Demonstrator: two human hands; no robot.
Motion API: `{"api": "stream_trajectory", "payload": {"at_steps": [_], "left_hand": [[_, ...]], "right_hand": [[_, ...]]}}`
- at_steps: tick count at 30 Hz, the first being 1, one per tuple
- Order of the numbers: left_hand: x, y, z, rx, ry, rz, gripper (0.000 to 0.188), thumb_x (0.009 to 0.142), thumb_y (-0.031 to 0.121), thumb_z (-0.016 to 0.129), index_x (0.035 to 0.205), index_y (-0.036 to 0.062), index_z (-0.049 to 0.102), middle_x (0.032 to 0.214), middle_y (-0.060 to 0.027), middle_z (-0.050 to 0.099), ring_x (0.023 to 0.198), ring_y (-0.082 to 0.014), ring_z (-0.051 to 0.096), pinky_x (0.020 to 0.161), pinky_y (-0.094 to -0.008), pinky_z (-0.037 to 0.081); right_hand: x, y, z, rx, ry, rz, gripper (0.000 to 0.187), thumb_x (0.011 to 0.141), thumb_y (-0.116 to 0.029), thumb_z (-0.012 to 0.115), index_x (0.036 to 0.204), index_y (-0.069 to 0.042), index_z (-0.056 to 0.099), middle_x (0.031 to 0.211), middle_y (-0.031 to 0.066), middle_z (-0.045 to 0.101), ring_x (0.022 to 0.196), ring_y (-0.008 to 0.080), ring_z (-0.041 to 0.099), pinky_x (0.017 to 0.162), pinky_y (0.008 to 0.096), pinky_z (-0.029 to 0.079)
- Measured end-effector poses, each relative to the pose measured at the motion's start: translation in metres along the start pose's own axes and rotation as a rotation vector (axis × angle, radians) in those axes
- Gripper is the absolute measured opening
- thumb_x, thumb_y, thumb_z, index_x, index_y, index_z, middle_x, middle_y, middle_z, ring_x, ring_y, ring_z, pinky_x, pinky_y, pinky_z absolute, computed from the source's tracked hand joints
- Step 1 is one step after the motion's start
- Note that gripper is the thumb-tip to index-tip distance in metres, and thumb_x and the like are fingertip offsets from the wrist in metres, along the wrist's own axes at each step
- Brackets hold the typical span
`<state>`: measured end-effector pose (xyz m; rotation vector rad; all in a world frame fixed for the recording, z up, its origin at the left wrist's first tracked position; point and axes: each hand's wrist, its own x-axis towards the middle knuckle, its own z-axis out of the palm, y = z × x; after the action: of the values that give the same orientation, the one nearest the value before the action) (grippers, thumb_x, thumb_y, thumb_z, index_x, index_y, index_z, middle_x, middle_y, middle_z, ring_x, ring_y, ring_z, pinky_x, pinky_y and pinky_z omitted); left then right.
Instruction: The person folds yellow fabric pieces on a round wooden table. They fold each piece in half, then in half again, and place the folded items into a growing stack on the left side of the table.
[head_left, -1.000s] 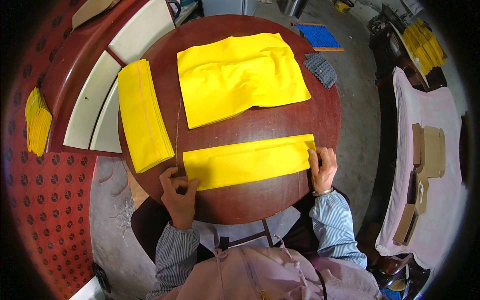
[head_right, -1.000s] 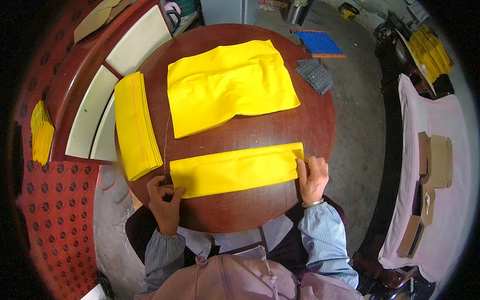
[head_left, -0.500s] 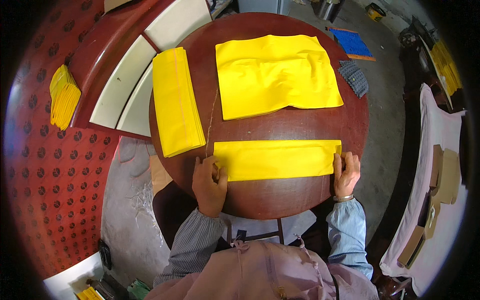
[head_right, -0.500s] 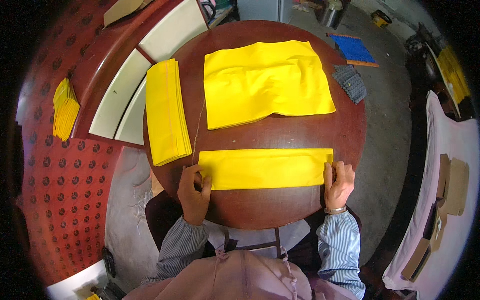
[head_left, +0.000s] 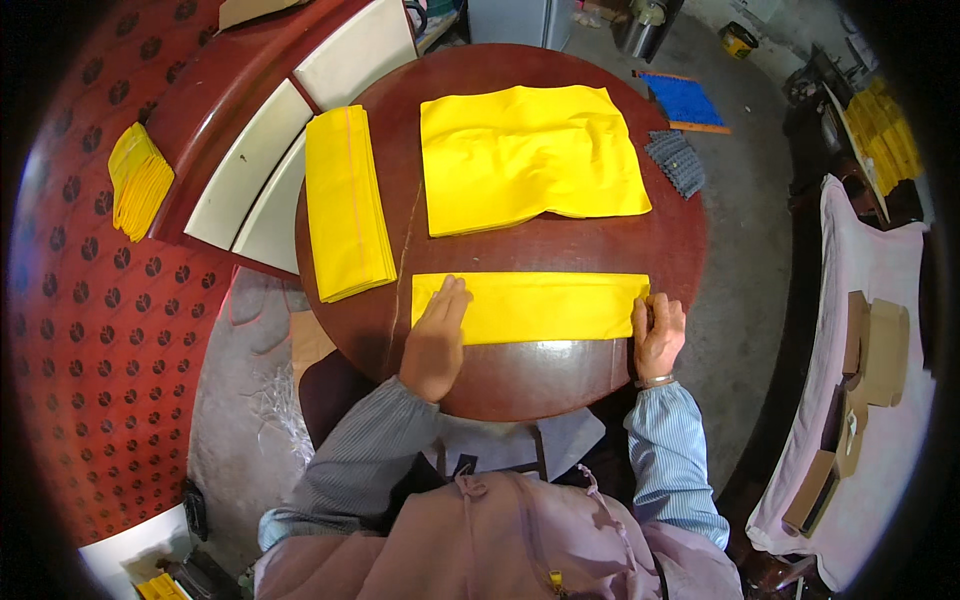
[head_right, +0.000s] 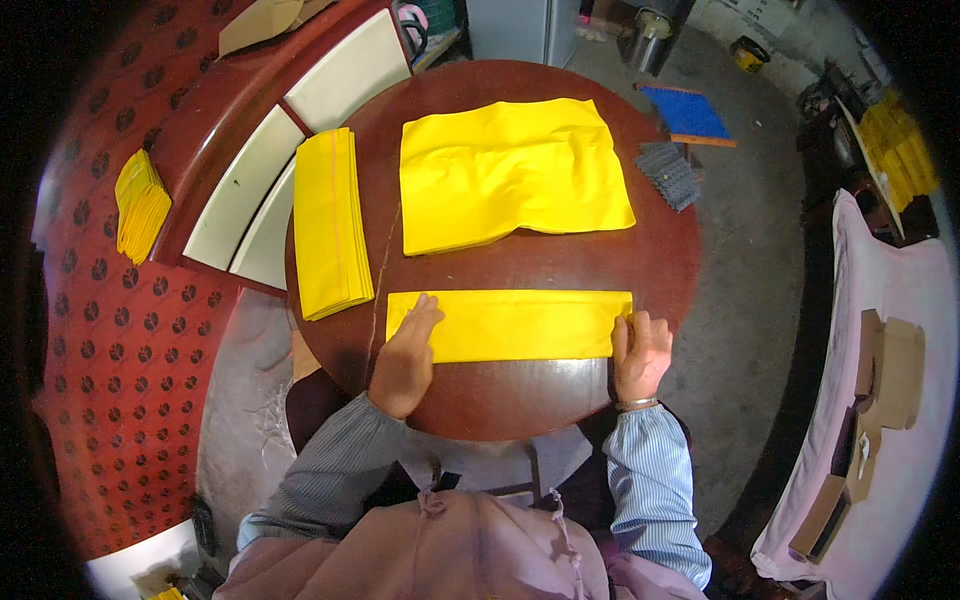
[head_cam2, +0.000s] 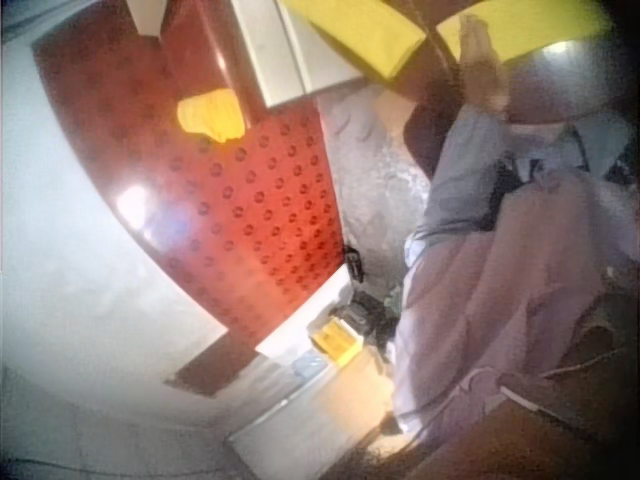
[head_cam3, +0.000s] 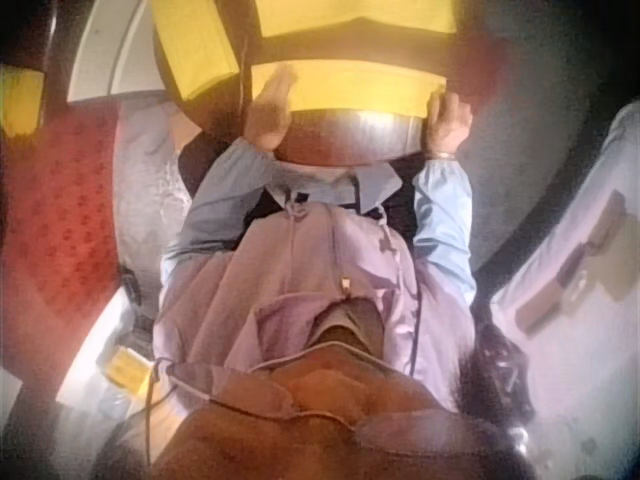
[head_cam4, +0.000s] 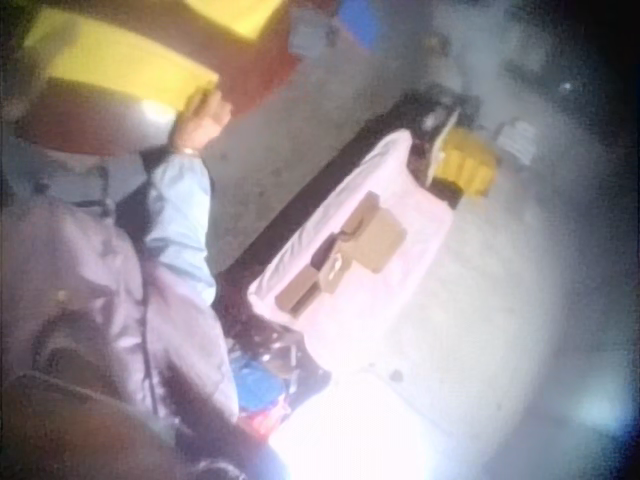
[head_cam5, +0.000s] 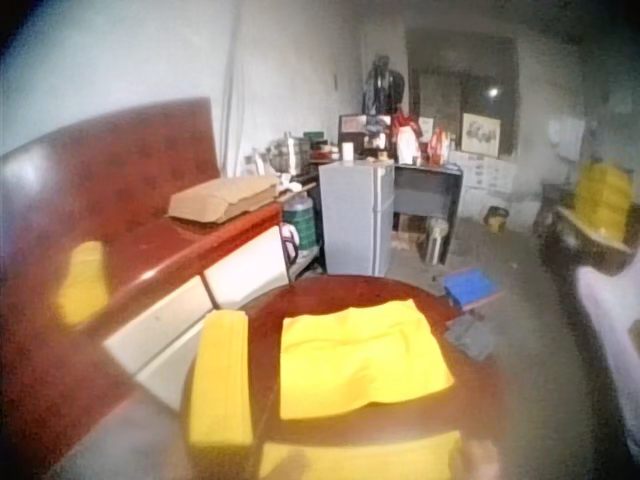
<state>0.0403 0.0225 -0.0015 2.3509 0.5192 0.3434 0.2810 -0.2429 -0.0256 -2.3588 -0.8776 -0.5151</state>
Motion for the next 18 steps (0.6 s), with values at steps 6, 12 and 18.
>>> {"api": "stream_trajectory", "payload": {"at_steps": [6, 12, 18], "left_hand": [[0.013, 0.047, 0.059, 0.502, -0.028, -0.225, 0.093, 0.103, 0.065, 0.056, 0.172, 0.0097, 0.025, 0.173, -0.0391, 0.010, 0.162, -0.0576, -0.002, 0.124, -0.0788, 0.001], [0.017, 0.050, 0.065, 0.614, -0.034, -0.253, 0.102, 0.100, 0.078, 0.049, 0.174, 0.0154, 0.018, 0.176, -0.0360, 0.000, 0.162, -0.0558, -0.010, 0.120, -0.0829, -0.007], [0.016, 0.050, 0.067, 0.595, -0.016, -0.252, 0.103, 0.099, 0.077, 0.052, 0.174, 0.0149, 0.019, 0.176, -0.0360, 0.003, 0.162, -0.0566, -0.007, 0.120, -0.0830, -0.005]], "right_hand": [[-0.004, -0.001, -0.002, 0.038, 0.001, 0.039, 0.012, 0.093, -0.009, 0.076, 0.094, -0.003, 0.066, 0.085, 0.0183, 0.062, 0.081, 0.0385, 0.059, 0.074, 0.0505, 0.048], [0.000, -0.010, -0.009, 0.002, -0.063, 0.216, 0.020, 0.095, -0.020, 0.077, 0.108, -0.007, 0.069, 0.100, 0.0136, 0.068, 0.095, 0.0332, 0.061, 0.083, 0.0478, 0.047], [0.002, -0.052, -0.020, -0.112, 0.120, -0.058, 0.041, 0.095, -0.022, 0.075, 0.131, -0.007, 0.064, 0.134, 0.0140, 0.067, 0.123, 0.0347, 0.059, 0.107, 0.0453, 0.043]]}}
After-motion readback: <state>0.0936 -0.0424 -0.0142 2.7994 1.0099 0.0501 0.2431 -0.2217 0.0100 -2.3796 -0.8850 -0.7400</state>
